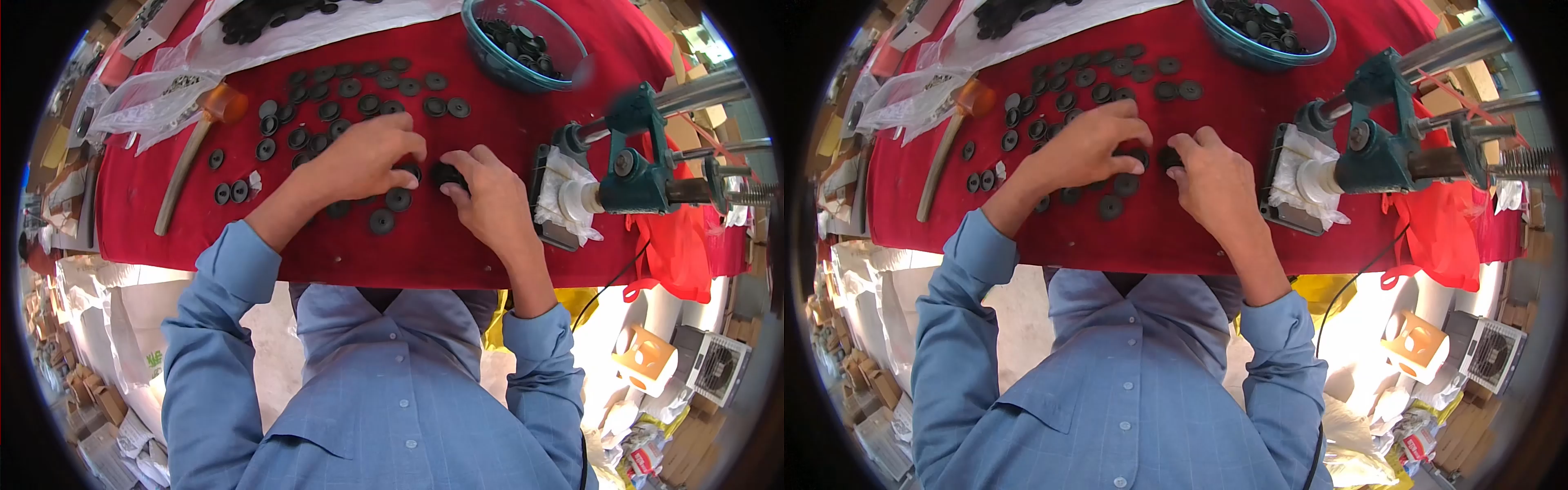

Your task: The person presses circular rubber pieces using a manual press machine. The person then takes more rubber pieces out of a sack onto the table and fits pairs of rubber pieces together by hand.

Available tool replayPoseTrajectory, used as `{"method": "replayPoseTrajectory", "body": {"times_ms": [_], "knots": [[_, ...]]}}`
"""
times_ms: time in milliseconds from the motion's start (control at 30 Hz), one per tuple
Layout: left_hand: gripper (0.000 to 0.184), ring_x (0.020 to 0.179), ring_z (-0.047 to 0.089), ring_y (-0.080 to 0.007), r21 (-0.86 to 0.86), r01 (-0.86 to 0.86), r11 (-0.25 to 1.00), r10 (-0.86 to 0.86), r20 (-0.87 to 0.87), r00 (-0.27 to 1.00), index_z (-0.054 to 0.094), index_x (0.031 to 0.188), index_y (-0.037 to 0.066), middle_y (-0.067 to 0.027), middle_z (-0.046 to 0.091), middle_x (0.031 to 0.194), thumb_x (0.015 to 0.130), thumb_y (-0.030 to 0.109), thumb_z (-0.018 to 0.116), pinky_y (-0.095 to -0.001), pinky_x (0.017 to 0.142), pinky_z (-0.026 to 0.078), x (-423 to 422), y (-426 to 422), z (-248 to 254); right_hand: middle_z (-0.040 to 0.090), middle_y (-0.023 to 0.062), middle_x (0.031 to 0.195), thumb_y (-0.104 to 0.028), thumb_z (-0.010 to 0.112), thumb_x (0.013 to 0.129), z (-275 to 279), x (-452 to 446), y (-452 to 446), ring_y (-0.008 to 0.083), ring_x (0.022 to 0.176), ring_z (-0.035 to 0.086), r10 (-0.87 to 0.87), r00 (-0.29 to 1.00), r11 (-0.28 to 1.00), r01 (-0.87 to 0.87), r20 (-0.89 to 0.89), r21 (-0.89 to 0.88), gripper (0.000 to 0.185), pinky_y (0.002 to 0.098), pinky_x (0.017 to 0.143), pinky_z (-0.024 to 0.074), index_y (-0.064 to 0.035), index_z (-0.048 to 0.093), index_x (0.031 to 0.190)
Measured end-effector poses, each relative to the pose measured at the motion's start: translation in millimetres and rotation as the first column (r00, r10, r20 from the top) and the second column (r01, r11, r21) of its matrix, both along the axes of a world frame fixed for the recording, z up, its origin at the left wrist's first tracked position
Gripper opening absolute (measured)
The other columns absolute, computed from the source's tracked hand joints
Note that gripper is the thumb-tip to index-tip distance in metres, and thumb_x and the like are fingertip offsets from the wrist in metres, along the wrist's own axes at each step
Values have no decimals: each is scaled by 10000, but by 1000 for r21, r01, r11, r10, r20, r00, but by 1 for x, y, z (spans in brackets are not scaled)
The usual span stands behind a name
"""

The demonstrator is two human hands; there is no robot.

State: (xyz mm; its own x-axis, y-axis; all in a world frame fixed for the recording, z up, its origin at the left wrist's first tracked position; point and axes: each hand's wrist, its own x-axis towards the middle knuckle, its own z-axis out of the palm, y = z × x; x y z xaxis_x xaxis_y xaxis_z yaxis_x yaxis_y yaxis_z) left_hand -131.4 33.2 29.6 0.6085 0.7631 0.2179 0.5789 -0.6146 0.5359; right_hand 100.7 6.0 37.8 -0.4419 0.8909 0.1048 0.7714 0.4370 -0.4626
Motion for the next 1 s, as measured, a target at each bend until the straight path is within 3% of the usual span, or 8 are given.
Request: {"method": "replayPoseTrajectory", "body": {"times_ms": [200, 400, 500, 633, 767, 867, 933, 1000], "knots": [[292, 890, 600, -346, -183, 46, 982, -48, -4, 999, 584, 983, 28, -131, 584, 923, 791, 95, 794, -425, 778, 485, 5, 7, 0, 635, 155, 1038, -52, 789, 811, 9, -7, -4, 407, 932, 678, 41, 998, 999, -42, -54, -3, 343, 501, 749, 561, -66, 592, 1092], [213, 807, 591, -92, -669, 78, 739, 402, 531, 746, 647, 1122, 62, -4, 617, 934, 1028, 253, 628, -205, 647, 460, -34, 11, 42, 657, 116, 977, -9, 668, 887, -8, -6, -4, 294, 830, 713, 24, 902, 995, -62, -431, -74, 294, 370, 639, 533, -49, 623, 1174], [296, 856, 641, -113, -774, 206, 599, 653, 621, 434, 649, 1132, 42, -48, 652, 1003, 1065, 325, 595, -180, 629, 489, -60, 1, 52, 679, 71, 974, -69, 627, 945, 4, 5, 6, 183, 821, 712, -600, 337, 610, -394, -725, -688, 261, 249, 573, 465, -46, 649, 1204], [298, 896, 671, -140, -837, 191, 514, 789, 548, 277, 634, 1087, 54, -83, 668, 1070, 1063, 350, 603, -209, 632, 537, -86, -17, 38, 689, 64, 983, -121, 657, 958, 9, -15, 6, 129, 816, 695, -708, 264, 548, -380, -655, -745, 266, 195, 553, 416, -41, 670, 1212], [248, 815, 617, -108, -825, 230, 516, 797, 561, 225, 622, 1011, 103, -33, 646, 982, 1024, 346, 672, -187, 605, 454, -100, -31, 23, 697, 66, 951, -106, 721, 905, -5, -30, 19, 147, 815, 702, -468, 545, 726, -212, -696, -654, 255, 238, 587, 468, -48, 702, 1152], [221, 729, 563, -86, -824, -66, 562, 737, 464, 491, 653, 955, 92, 22, 592, 846, 980, 299, 727, -220, 612, 425, -96, -32, 27, 706, 110, 945, -96, 759, 859, -17, -46, 36, 218, 812, 707, -182, 833, 948, 7, -523, -318, 267, 322, 646, 526, -65, 716, 1120], [217, 701, 546, -81, -533, -315, 785, 574, 434, 695, 666, 920, 64, 39, 539, 779, 950, 263, 750, -253, 621, 436, -79, -32, 21, 698, 142, 952, -97, 777, 834, -31, -59, 44, 275, 813, 702, -15, 897, 999, 30, -441, 26, 296, 387, 696, 553, -78, 718, 1124], [223, 686, 578, -132, -264, -407, 874, 476, 299, 827, 691, 900, 29, 11, 520, 726, 876, 222, 801, -321, 629, 467, -65, -28, 11, 680, 159, 954, -104, 799, 814, -30, -69, 44, 326, 820, 691, -39, 939, 997, 59, -341, 49, 313, 429, 725, 553, -83, 719, 1116]]}}
